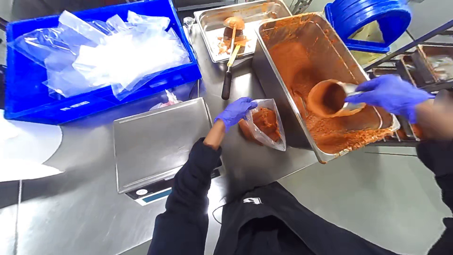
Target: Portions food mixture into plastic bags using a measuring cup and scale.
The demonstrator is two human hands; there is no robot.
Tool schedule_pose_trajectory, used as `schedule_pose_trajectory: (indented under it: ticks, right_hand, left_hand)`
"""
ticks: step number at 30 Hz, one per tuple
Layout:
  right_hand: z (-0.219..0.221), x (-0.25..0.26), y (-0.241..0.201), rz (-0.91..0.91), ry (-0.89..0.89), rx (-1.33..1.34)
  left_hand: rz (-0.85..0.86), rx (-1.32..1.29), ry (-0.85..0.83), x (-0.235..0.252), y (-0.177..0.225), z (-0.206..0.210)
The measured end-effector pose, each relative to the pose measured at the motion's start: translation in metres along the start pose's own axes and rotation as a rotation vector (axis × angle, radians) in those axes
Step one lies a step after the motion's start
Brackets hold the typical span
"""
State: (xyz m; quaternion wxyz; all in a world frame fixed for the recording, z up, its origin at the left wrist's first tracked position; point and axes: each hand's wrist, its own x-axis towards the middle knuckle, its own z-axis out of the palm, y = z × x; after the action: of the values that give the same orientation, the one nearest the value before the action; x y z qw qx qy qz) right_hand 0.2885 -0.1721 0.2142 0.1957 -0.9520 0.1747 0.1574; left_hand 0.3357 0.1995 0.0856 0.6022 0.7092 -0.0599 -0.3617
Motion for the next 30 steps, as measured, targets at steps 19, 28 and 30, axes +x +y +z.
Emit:
schedule_pose_trajectory:
  ticks: [19,28,30]
  right_hand:
    - [0.251,-0.144,-0.017,0.041,-0.235,1.340]
    - [0.259,-0.118,-0.096,0.178,0.093,2.080]
    - [0.226,-0.133,-0.108,0.100,0.087,2.097]
  left_hand:
    - [-0.085,-0.015,0.082,-0.013,0.005,0.009]
    - [-0.044,0.090,0.209,-0.013,0.009,0.033]
    - [0.110,0.292,0.246,-0.029,0.025,0.033]
